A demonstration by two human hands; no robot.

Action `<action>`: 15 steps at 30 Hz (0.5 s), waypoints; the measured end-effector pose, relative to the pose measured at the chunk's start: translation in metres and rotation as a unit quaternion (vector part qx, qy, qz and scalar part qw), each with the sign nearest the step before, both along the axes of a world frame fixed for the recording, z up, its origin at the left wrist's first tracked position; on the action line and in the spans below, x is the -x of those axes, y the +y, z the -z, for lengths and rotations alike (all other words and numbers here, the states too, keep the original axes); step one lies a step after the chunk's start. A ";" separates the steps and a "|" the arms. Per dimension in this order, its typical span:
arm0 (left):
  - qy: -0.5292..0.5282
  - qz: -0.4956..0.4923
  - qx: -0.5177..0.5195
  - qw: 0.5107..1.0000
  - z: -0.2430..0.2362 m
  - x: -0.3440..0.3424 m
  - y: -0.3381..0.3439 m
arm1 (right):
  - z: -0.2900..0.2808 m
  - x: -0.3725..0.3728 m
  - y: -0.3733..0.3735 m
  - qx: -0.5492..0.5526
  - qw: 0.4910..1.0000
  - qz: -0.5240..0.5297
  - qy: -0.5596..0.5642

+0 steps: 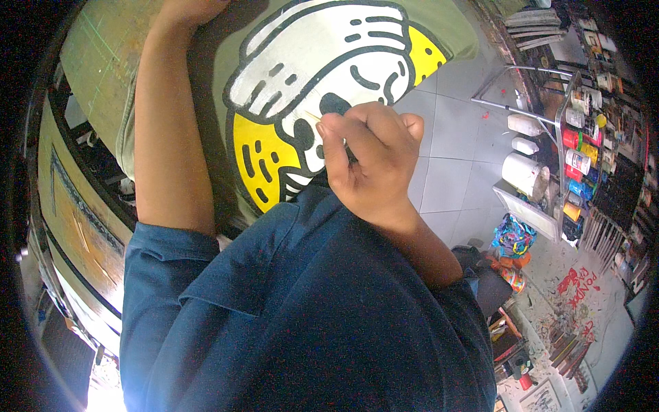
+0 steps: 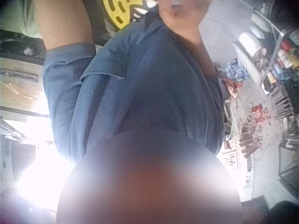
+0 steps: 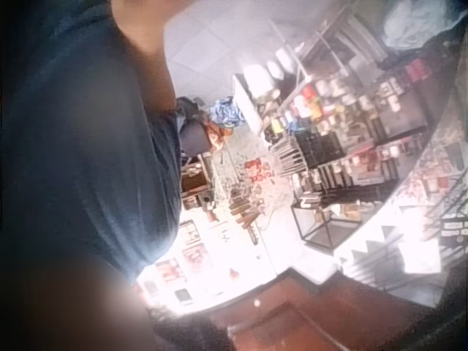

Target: The person uses a small stick to apply white paint to a cartoon character design on a green t-shirt. They repeatedly dip the stick into a container of white paint and carefully fill in the design areas.

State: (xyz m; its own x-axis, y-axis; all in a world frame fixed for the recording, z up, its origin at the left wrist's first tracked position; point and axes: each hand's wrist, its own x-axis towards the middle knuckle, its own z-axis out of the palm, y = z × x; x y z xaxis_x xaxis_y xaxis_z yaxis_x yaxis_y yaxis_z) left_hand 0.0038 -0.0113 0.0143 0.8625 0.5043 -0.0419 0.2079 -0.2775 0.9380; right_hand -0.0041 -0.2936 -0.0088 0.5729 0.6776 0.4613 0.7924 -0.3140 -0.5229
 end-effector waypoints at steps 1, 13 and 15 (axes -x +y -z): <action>-0.005 0.004 -0.004 1.000 0.000 0.001 0.000 | 0.001 -0.001 0.000 -0.004 1.000 0.004 0.000; 0.008 -0.008 0.004 1.000 0.011 -0.006 0.008 | 0.004 -0.004 0.001 -0.017 1.000 0.007 -0.002; -0.008 0.001 0.013 1.000 0.012 -0.005 0.007 | 0.003 -0.002 0.001 -0.012 1.000 0.004 0.005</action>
State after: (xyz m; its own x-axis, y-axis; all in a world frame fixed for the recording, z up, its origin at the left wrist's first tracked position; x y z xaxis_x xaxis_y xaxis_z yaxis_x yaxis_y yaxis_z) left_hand 0.0086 -0.0038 0.0028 0.8642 0.5014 -0.0415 0.1926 -0.2534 0.9480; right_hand -0.0019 -0.2927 -0.0120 0.5839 0.6614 0.4708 0.7839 -0.3085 -0.5388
